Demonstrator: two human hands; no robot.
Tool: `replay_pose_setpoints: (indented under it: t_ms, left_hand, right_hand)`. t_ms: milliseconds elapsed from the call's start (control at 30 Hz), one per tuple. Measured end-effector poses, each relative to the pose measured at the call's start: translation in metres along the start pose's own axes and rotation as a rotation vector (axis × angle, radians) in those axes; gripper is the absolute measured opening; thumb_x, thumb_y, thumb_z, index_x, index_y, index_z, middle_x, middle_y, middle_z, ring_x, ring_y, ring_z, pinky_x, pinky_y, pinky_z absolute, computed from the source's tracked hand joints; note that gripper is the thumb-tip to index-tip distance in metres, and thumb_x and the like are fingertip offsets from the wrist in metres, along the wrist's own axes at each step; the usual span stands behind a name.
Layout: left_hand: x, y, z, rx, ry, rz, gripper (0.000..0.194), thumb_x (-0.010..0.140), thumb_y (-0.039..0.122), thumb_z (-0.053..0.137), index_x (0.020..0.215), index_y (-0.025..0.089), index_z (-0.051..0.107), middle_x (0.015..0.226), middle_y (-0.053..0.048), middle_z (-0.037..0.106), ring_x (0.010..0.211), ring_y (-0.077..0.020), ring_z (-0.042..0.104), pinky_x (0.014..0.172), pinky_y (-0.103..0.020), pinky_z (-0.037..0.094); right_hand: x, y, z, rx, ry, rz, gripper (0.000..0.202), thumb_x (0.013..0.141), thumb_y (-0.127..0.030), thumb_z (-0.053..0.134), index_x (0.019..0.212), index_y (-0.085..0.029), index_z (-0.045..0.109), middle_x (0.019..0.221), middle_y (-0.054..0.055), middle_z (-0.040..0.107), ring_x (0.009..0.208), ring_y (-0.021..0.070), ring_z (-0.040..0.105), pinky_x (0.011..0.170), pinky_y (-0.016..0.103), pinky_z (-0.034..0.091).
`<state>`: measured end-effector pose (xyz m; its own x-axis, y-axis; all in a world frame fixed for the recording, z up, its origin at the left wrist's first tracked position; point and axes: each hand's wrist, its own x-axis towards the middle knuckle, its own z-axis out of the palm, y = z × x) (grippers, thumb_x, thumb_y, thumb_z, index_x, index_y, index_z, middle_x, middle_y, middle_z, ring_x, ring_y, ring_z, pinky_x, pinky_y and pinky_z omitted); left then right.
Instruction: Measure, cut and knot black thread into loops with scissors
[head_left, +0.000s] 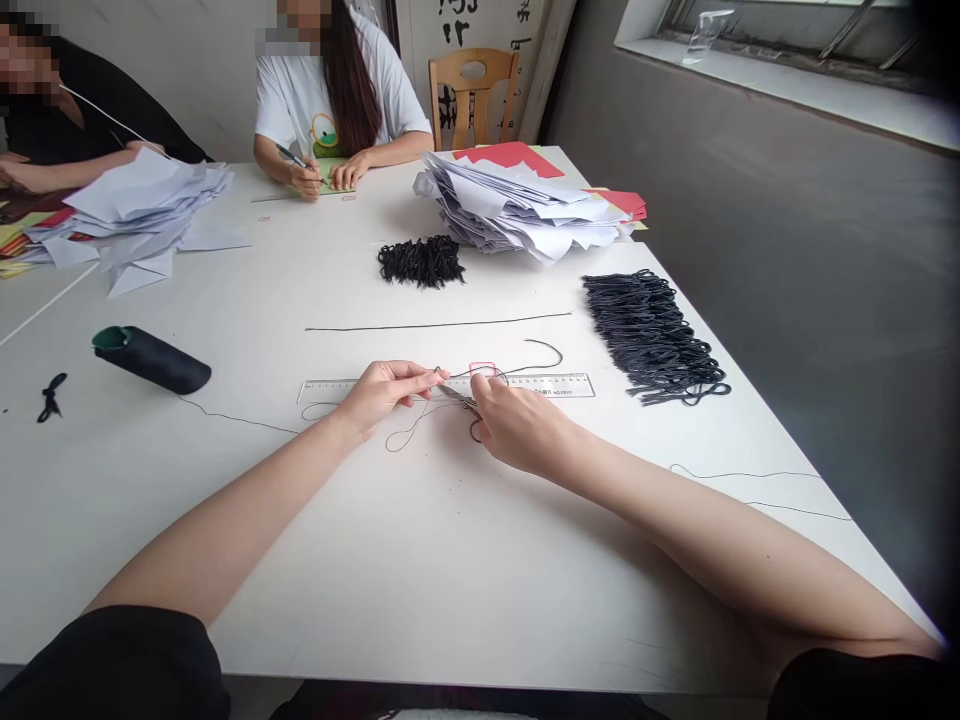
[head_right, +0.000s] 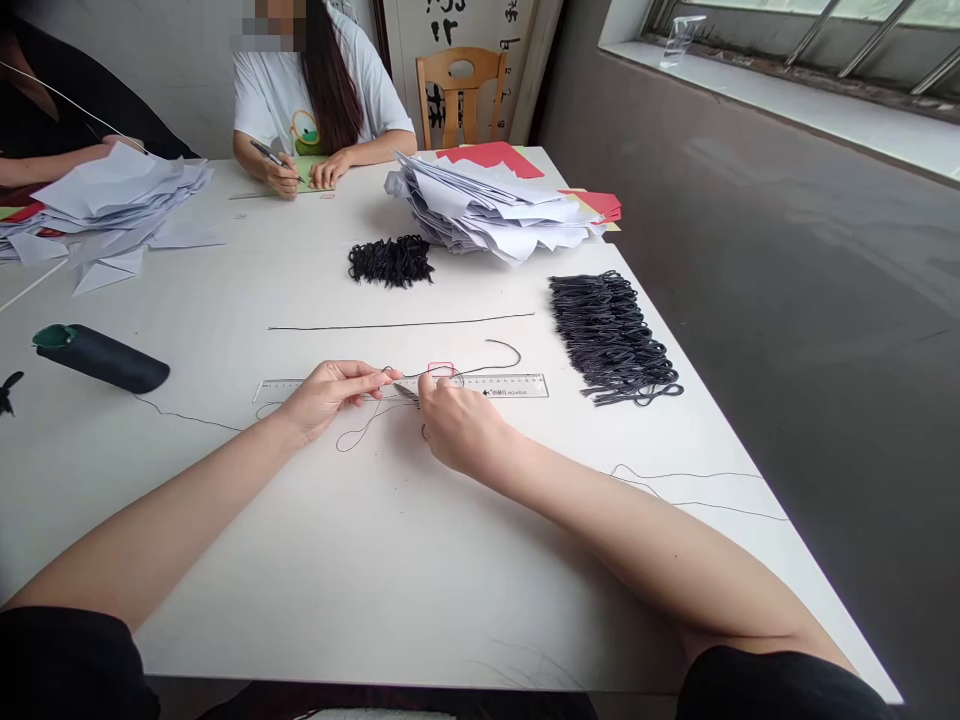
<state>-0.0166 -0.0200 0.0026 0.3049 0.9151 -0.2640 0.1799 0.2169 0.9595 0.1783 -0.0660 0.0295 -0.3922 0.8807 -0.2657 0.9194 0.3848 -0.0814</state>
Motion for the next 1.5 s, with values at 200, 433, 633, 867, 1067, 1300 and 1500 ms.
replay_pose_setpoints:
  t_ms: [200,433,633,867,1067,1300,1500]
  left_hand:
    - [-0.001,0.002,-0.001,-0.058,-0.004,-0.029,0.026,0.066,0.046,0.079,0.074,0.021,0.076,0.116,-0.009,0.069,0.099,-0.0223,0.058,0.072,-0.031,0.040]
    - [0.001,0.004,-0.002,-0.132,0.024,-0.022,0.026,0.065,0.043,0.080,0.074,0.020,0.075,0.113,-0.010,0.070,0.114,-0.0255,0.053,0.073,-0.028,0.042]
    - [0.002,0.004,-0.005,-0.186,0.026,-0.032,0.026,0.064,0.043,0.082,0.074,0.020,0.076,0.116,-0.009,0.068,0.107,-0.0209,0.055,0.079,-0.027,0.043]
    - [0.002,0.003,-0.009,-0.290,-0.004,-0.015,0.018,0.062,0.037,0.084,0.071,0.023,0.076,0.114,-0.006,0.069,0.094,-0.0152,0.057,0.069,-0.022,0.043]
    - [0.004,0.001,-0.011,-0.318,-0.040,0.011,0.014,0.064,0.035,0.083,0.070,0.024,0.076,0.110,-0.005,0.070,0.090,-0.0140,0.057,0.065,-0.021,0.043]
    - [0.006,0.003,-0.016,-0.377,-0.017,0.128,0.018,0.060,0.036,0.085,0.063,0.021,0.074,0.092,-0.004,0.072,0.084,-0.0136,0.058,0.077,-0.025,0.045]
    - [0.003,0.003,-0.016,-0.347,-0.256,0.126,0.017,0.065,0.034,0.082,0.063,0.019,0.073,0.074,-0.005,0.069,0.083,-0.0178,0.060,0.100,-0.041,0.039]
  right_hand:
    - [0.002,0.014,-0.005,0.154,-0.027,-0.021,0.026,0.084,-0.019,0.056,0.108,-0.012,0.048,0.100,0.013,0.063,0.084,0.0250,0.064,0.060,0.029,0.040]
    - [0.001,0.021,-0.016,0.170,-0.073,-0.052,0.026,0.082,-0.016,0.058,0.107,-0.016,0.049,0.109,0.012,0.062,0.089,0.0225,0.062,0.064,0.027,0.038]
    - [-0.001,0.026,-0.023,0.154,-0.105,-0.085,0.024,0.080,-0.017,0.059,0.103,-0.018,0.050,0.104,0.007,0.063,0.079,0.0192,0.061,0.057,0.027,0.035]
    - [0.000,0.021,-0.024,0.115,-0.037,-0.011,0.016,0.086,-0.033,0.055,0.095,-0.020,0.057,0.090,0.008,0.066,0.073,0.0211,0.060,0.054,0.027,0.032]
    - [0.009,0.021,-0.015,0.220,0.012,0.047,0.018,0.083,-0.034,0.061,0.094,-0.020,0.057,0.083,0.006,0.066,0.067,0.0182,0.059,0.050,0.025,0.031]
    - [0.008,0.021,-0.022,0.509,-0.147,0.062,0.012,0.090,-0.017,0.046,0.086,-0.018,0.057,0.075,0.002,0.068,0.057,0.0116,0.062,0.053,0.022,0.040]
    - [0.009,0.021,-0.023,0.522,-0.027,-0.004,0.014,0.089,-0.022,0.047,0.080,-0.020,0.057,0.076,-0.005,0.071,0.045,0.0070,0.057,0.053,0.022,0.039]
